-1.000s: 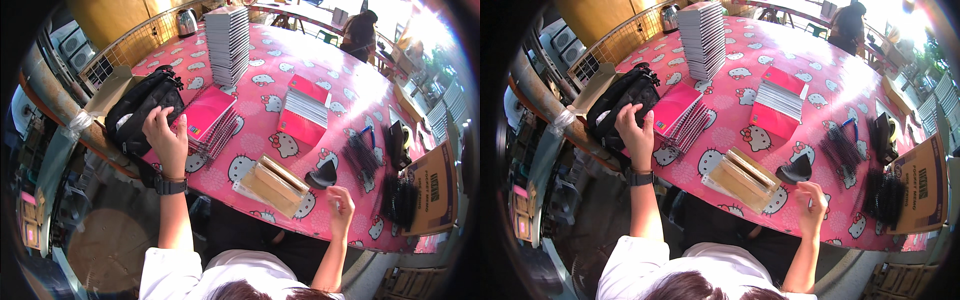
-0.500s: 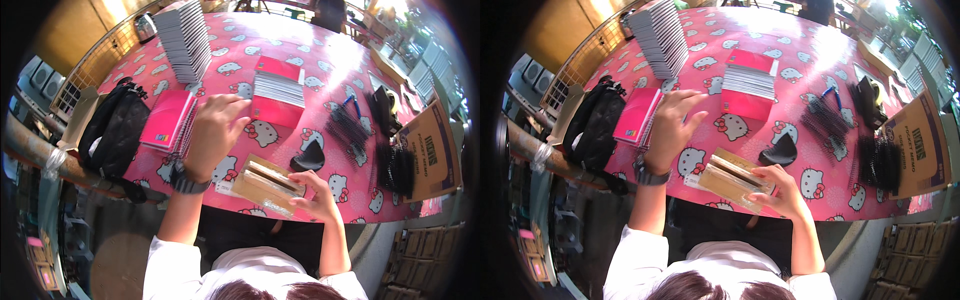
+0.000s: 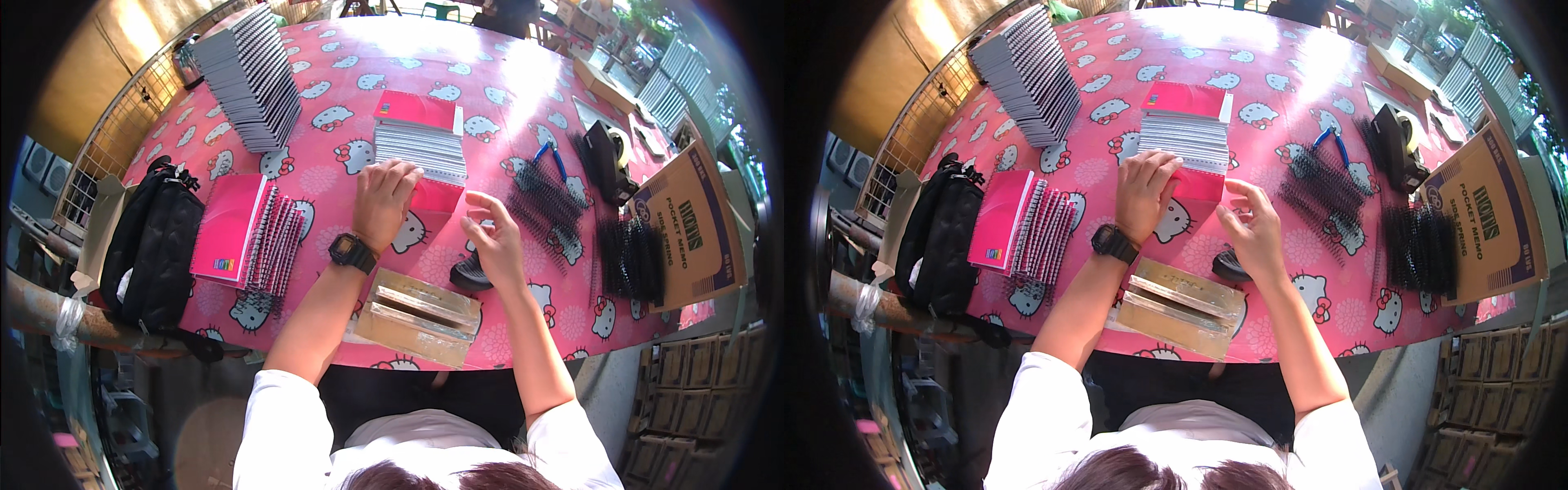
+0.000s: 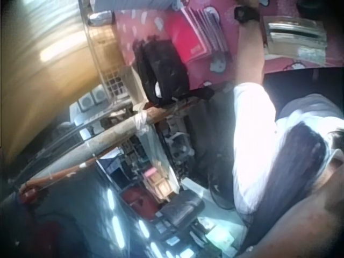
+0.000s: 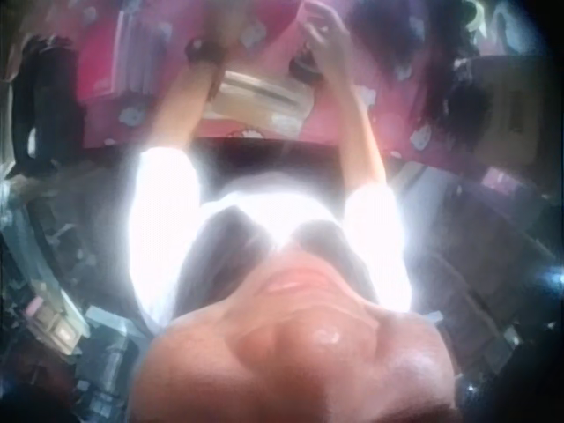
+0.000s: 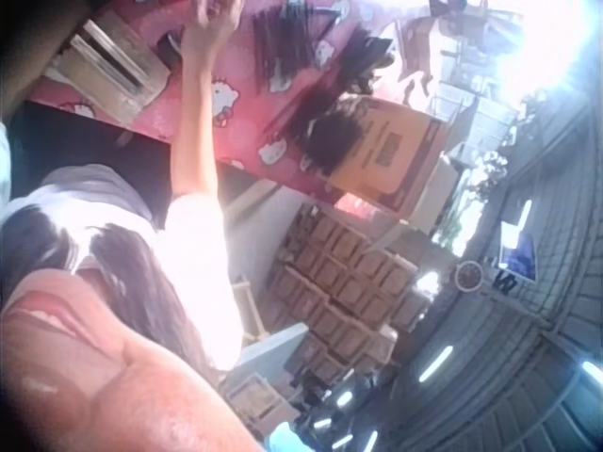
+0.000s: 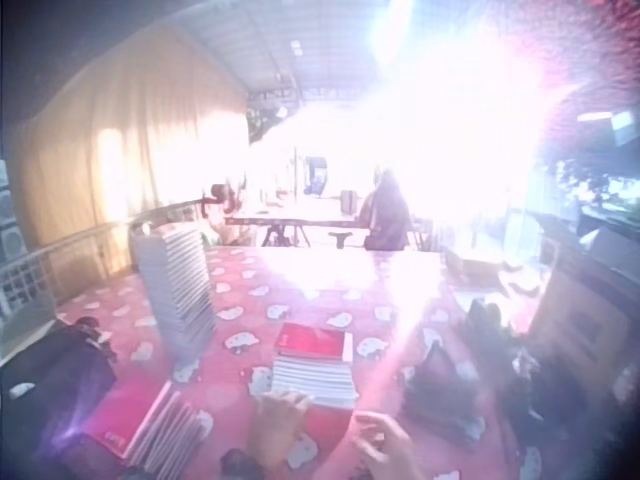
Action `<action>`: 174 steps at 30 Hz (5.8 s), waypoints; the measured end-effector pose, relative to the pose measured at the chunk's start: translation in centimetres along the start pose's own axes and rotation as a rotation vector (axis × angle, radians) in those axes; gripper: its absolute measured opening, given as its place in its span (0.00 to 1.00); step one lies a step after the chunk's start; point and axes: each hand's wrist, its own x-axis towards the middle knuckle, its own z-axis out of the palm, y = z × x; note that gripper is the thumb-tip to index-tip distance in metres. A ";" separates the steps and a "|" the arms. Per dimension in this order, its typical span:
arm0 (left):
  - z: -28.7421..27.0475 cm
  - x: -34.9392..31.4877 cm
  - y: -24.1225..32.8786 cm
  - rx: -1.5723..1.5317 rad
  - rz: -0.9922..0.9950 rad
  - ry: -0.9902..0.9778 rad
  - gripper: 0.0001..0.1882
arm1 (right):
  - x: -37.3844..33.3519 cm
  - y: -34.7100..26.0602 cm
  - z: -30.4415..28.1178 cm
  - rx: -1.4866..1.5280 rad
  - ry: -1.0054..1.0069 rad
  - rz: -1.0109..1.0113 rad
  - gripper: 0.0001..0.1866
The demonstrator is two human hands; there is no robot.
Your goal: The person aligns notebook covers and paper pages on an alignment block, threads a metal spiral coil through the pre-punched holes by hand, and then uses a hand tool to crimp the ends of the wire.
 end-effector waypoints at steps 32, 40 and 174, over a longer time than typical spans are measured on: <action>-0.1 0.0 0.5 0.018 -0.070 -0.036 0.30 | 0.5 1.4 3.3 -0.183 0.095 -0.105 0.40; 0.4 -0.2 0.1 -0.043 -0.045 0.015 0.28 | 0.0 1.7 3.5 -0.306 0.150 -0.207 0.31; -12.6 -6.6 13.0 -0.418 -0.195 -0.131 0.10 | -12.4 -5.1 -2.9 0.004 -0.319 -0.092 0.16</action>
